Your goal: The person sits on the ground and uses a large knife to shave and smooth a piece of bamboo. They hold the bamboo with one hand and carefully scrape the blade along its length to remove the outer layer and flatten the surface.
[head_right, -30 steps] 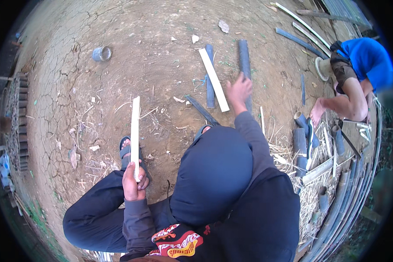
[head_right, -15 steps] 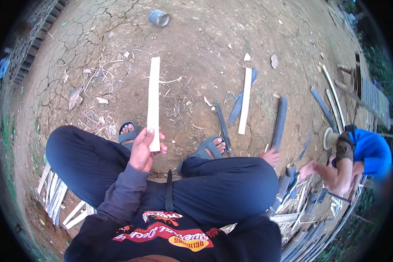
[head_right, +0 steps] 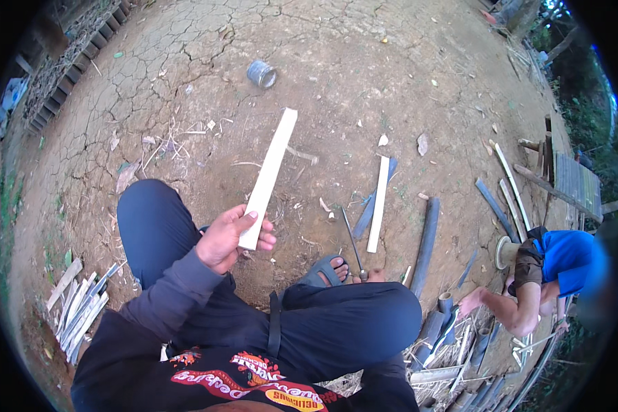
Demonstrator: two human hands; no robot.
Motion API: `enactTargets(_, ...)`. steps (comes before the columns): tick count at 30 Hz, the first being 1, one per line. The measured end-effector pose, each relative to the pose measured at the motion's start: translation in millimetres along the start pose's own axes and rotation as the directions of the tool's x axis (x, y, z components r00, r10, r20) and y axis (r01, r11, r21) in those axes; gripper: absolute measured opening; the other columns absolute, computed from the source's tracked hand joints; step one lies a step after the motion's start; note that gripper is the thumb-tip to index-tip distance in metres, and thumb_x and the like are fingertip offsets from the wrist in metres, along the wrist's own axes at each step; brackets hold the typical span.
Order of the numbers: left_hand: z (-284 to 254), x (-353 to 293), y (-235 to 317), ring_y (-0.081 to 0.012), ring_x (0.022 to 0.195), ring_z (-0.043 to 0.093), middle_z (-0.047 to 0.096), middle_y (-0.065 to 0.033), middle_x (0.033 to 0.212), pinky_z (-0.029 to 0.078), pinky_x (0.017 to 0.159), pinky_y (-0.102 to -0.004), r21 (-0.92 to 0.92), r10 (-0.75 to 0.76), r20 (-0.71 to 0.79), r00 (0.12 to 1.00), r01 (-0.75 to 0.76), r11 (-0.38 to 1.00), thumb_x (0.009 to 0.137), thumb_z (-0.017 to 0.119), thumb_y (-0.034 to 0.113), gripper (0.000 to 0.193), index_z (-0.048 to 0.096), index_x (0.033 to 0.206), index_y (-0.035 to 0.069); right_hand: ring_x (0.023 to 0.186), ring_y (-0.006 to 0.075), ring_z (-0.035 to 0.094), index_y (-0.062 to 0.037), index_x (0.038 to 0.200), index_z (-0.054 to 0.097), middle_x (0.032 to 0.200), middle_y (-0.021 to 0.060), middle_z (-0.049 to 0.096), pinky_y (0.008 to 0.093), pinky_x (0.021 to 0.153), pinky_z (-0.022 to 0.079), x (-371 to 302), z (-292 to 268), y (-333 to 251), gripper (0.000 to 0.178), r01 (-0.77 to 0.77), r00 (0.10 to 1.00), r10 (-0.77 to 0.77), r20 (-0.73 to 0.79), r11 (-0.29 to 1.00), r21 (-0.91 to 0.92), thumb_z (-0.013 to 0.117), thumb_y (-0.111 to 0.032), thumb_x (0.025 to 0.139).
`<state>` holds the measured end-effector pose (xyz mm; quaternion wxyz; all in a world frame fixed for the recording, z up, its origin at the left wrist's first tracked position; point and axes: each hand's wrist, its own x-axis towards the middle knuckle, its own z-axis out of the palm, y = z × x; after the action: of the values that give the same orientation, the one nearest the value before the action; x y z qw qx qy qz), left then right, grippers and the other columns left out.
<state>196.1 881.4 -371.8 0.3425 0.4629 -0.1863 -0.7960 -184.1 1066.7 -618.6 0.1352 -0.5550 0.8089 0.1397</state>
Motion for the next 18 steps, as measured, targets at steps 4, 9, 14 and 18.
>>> enactTargets(4,25.1,-20.9,66.6,-0.0285,0.087,0.069,0.061,-0.0204,0.11,0.06,0.078,-0.0378,0.069,0.167,0.209,0.963,-0.185,0.98,0.102,0.041,0.009,0.032,0.035,0.13,-0.003,0.085,0.0355,0.07,0.0004,0.089,0.074,0.088,0.0177,0.071,0.0427,0.075,0.056,60.3,-123.5,-2.6,0.035,0.128,0.95,-0.113,0.292,0.991,-0.033,0.071,-0.029,0.071)
enactTargets(9,40.2,-5.5,127.3,-0.027,0.09,0.067,0.06,-0.0198,0.112,0.059,0.073,-0.0383,-0.061,0.238,0.363,0.901,-0.232,0.971,0.095,0.042,0.001,0.035,0.035,0.129,-0.002,0.066,0.0298,0.067,0.0062,0.082,0.068,0.072,0.0226,0.066,0.041,0.063,0.053,97.3,-256.7,-50.2,0.039,-0.1,0.89,-0.033,0.456,0.959,0.264,0.068,-0.032,0.074)
enactTargets(14,31.1,9.2,128.7,-0.0167,0.066,0.055,0.058,-0.01,0.093,0.046,0.055,-0.0294,-0.112,0.221,0.417,0.882,-0.192,0.975,0.097,0.043,0.014,0.028,0.041,0.121,0.0,0.053,0.0325,0.062,0.0061,0.071,0.064,0.054,0.0209,0.056,0.0439,0.054,0.049,64.3,-372.1,-99.8,0.046,0.252,0.933,-0.142,-0.331,0.914,0.318,0.068,-0.038,0.083)
enactTargets(18,26.4,17.4,129.6,-0.0149,0.06,0.055,0.057,-0.0066,0.087,0.046,0.052,-0.03,-0.153,0.225,0.42,0.879,-0.176,0.972,0.101,0.044,0.02,0.019,0.043,0.112,0.005,0.06,0.0345,0.065,0.0013,0.082,0.058,0.063,0.0191,0.059,0.0429,0.055,0.049,23.1,-439.6,-168.4,0.028,0.526,0.688,-0.171,-0.706,0.787,0.323,0.069,-0.024,0.087)
